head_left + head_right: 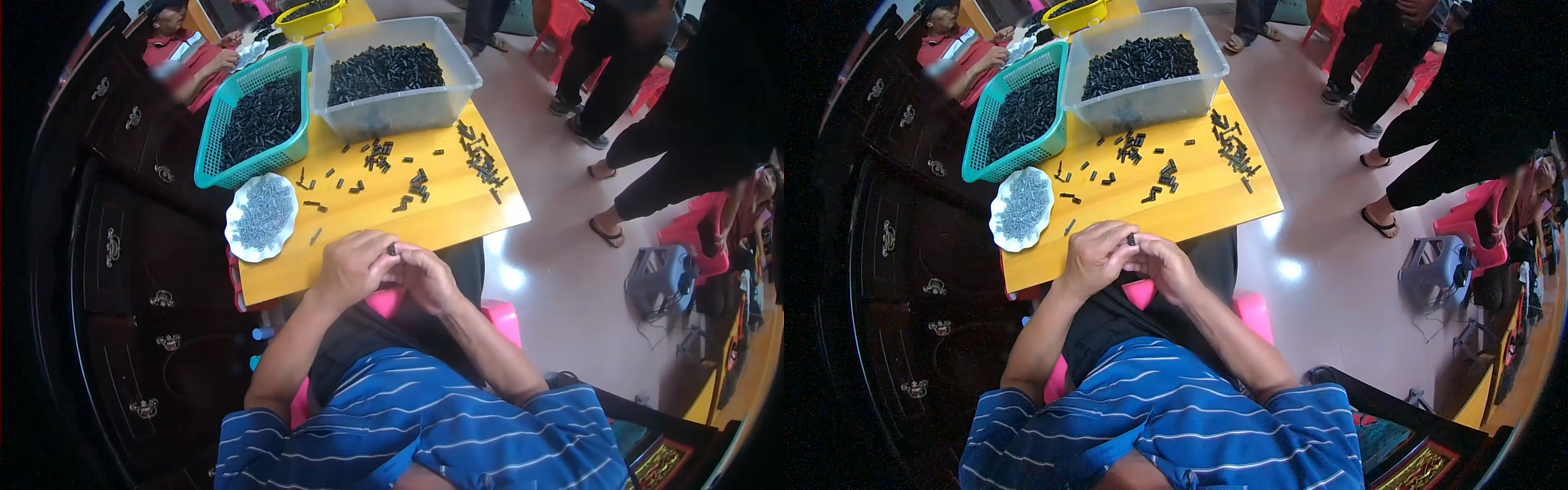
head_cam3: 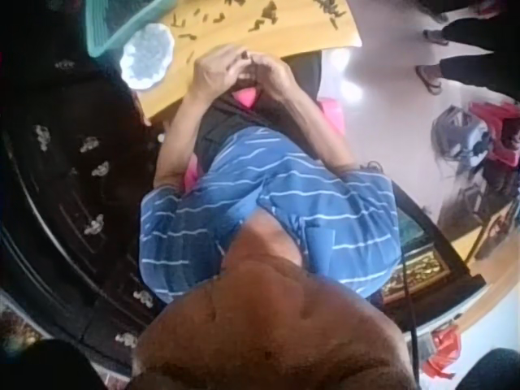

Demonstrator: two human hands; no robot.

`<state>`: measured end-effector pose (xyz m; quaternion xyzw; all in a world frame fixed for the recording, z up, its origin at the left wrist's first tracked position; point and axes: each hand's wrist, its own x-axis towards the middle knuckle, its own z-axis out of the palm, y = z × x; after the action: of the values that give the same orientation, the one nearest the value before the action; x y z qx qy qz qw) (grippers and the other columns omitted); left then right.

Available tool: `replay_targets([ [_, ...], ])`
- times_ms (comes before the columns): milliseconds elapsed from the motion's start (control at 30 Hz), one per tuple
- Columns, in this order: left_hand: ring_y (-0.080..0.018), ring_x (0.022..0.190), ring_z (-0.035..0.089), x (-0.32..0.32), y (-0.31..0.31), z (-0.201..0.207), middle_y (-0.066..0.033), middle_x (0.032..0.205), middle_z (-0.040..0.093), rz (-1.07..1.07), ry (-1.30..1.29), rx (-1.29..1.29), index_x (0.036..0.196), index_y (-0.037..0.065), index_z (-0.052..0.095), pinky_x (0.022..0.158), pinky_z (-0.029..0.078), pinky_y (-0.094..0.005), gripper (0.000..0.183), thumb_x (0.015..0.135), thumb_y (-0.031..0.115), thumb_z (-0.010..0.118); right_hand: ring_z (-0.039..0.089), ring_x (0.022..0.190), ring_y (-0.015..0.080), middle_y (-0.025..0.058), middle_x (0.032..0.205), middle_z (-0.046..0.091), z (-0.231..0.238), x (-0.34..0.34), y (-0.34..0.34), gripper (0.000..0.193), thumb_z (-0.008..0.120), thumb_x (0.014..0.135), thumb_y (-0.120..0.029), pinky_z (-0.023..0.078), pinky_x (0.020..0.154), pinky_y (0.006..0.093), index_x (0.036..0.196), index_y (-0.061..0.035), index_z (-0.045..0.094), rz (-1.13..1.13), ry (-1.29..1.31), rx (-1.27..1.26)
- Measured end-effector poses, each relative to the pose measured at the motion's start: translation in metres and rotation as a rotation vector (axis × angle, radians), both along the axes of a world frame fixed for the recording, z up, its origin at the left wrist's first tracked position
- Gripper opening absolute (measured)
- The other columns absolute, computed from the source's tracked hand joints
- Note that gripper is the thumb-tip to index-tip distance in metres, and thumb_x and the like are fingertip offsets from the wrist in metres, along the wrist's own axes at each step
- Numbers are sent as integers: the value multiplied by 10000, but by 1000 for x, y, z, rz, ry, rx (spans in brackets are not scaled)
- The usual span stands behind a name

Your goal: The person picks up a black metal component and a small silver fastener, then joins them together by hand. They repeat this process for multiple pairs of components taken from separate bins and place the assembled parts back onto the table.

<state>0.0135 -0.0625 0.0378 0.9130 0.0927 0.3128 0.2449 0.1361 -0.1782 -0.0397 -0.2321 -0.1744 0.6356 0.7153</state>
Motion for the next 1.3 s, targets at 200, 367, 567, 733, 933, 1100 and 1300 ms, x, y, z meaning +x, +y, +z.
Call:
replay_targets([
  [200, -292, 787, 689, 0, 0, 4, -110, 893, 702, 17, -25, 10, 964, 55, 685, 681, 551, -371, 224, 750, 92, 736, 631, 1061, 191, 92, 1151, 667, 1, -2, 1, 320, 488, 998, -227, 483, 953, 372, 1216, -25, 606, -5, -1, -24],
  [367, -262, 791, 697, -4, -1, 4, -128, 920, 700, 18, 46, -50, 1019, 17, 687, 717, 565, -360, 306, 722, 50, 750, 628, 1030, 165, 67, 1129, 665, 10, -5, 1, 322, 501, 1014, -278, 484, 918, 346, 1206, -44, 611, 7, -79, -98],
  [567, -248, 753, 685, -10, 2, 10, -109, 895, 694, -47, 84, -171, 1061, 3, 688, 681, 539, -341, 297, 790, 108, 750, 608, 932, 112, 17, 976, 640, 19, -6, 1, 350, 504, 1035, -366, 482, 863, 278, 1129, -52, 630, -2, -207, -128],
  [733, -147, 701, 661, -24, 24, 6, -68, 763, 688, -138, 200, -513, 956, 8, 719, 641, 513, -279, 128, 851, 80, 702, 610, 874, 116, 34, 921, 651, 20, -9, -2, 371, 522, 1033, -375, 491, 818, 252, 1086, -30, 650, 113, -309, -101],
  [933, -67, 720, 614, -31, 75, 32, -28, 805, 688, 345, 297, -419, 991, 2, 709, 653, 493, -237, 138, 882, 25, 628, 607, 828, 111, 46, 925, 663, 23, -10, -2, 342, 530, 1035, -327, 499, 802, 251, 1074, -6, 643, 185, -375, -154],
  [1100, -99, 846, 646, -20, 127, 51, -110, 1063, 685, 516, -256, -265, 1345, -3, 542, 710, 534, -259, 466, 885, -4, 612, 602, 827, 103, 47, 923, 664, 20, -11, -1, 281, 542, 1033, -261, 493, 797, 237, 1074, -1, 640, 171, -382, -164],
  [1300, -149, 789, 677, -14, 90, -2, -152, 1043, 697, 395, 43, -170, 1211, -15, 630, 700, 543, -278, 357, 855, 4, 652, 599, 826, 90, 39, 924, 664, 20, -11, 0, 241, 558, 1024, -223, 491, 792, 227, 1075, -1, 637, 142, -386, -156],
])
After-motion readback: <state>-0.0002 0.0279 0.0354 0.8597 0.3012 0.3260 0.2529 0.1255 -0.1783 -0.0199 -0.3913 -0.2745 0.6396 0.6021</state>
